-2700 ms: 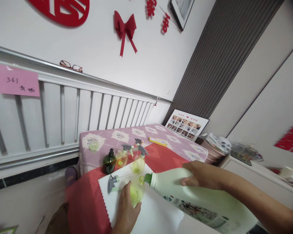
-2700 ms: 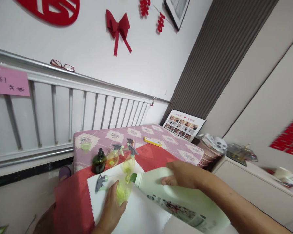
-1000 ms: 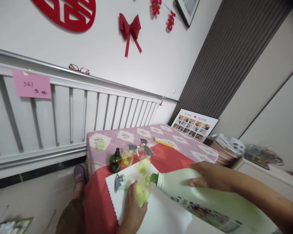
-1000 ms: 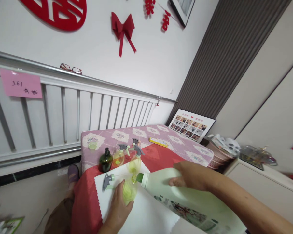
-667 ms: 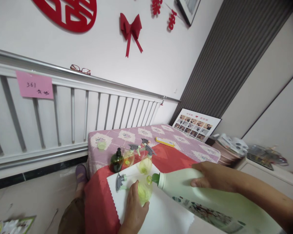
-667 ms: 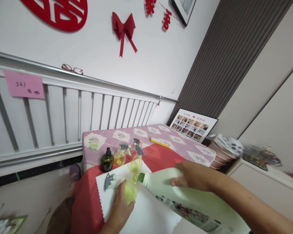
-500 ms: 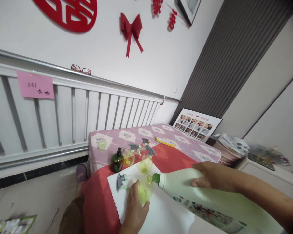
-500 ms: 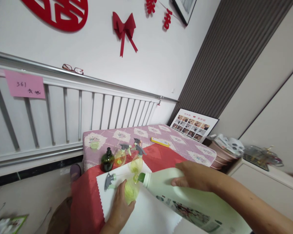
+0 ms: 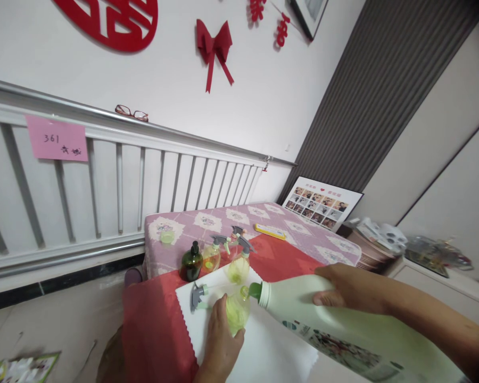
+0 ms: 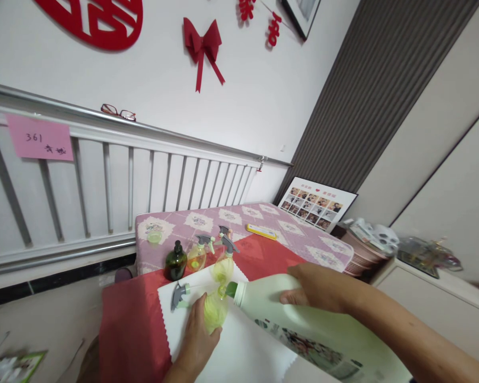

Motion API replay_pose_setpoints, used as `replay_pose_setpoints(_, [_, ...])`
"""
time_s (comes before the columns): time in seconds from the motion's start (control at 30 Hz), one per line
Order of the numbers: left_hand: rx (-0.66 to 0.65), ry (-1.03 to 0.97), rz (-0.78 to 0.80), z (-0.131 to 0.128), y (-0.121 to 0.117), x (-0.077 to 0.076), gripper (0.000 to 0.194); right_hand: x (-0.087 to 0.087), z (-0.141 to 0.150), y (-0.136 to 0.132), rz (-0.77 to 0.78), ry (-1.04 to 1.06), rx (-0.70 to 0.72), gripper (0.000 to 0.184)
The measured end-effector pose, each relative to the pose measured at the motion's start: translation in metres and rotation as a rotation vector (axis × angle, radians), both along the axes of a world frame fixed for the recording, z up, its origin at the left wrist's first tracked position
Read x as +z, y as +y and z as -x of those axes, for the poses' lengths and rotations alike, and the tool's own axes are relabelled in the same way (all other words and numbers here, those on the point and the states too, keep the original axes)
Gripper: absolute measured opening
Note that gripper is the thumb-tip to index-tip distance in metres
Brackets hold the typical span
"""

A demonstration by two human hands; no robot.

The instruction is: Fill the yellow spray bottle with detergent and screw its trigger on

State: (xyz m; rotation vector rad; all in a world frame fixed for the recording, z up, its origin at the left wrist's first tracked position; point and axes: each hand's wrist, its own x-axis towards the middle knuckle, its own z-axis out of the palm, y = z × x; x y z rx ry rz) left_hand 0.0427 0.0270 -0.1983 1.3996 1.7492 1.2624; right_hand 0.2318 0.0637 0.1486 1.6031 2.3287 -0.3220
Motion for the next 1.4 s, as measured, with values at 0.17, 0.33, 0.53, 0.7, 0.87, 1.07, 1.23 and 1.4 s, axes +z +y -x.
replay_pose_setpoints(0.17, [-0.002, 0.009, 0.004, -0.001, -0.001, 0.0016, 0.086, 0.0015, 0.0007, -0.0033, 0.02, 0.021, -0.017, 0.036])
replay_pose_setpoints(0.33, [-0.008, -0.001, 0.008, -0.0014, -0.0018, 0.0022, 0.088, 0.0017, -0.0004, -0.0026, 0.022, 0.035, -0.019, 0.035])
replay_pose_setpoints(0.53, [-0.019, -0.023, 0.012, 0.0004, -0.0046, 0.0049, 0.088, 0.0007, 0.0005, -0.0003, 0.028, 0.029, -0.023, 0.036])
replay_pose_setpoints(0.7, [-0.014, -0.009, 0.012, -0.0006, -0.0043, 0.0038, 0.087, 0.002, 0.0024, -0.0029, 0.028, 0.025, -0.017, 0.036])
replay_pose_setpoints(0.87, [-0.009, -0.007, 0.016, -0.0013, -0.0025, 0.0042, 0.088, 0.0019, 0.0024, -0.0026, 0.024, 0.008, -0.026, 0.037])
replay_pose_setpoints(1.07, [-0.021, -0.017, -0.012, -0.0012, -0.005, 0.0061, 0.087, 0.0015, 0.001, -0.0013, 0.021, 0.025, -0.028, 0.037])
replay_pose_setpoints(1.23, [-0.022, -0.019, 0.012, -0.0002, -0.0052, 0.0096, 0.087, 0.0017, 0.0001, -0.0001, 0.036, 0.012, -0.019, 0.04])
replay_pose_setpoints(1.4, [-0.013, -0.018, 0.016, -0.0005, -0.0047, 0.0091, 0.087, 0.0005, -0.0012, 0.0001, 0.025, 0.006, -0.024, 0.038])
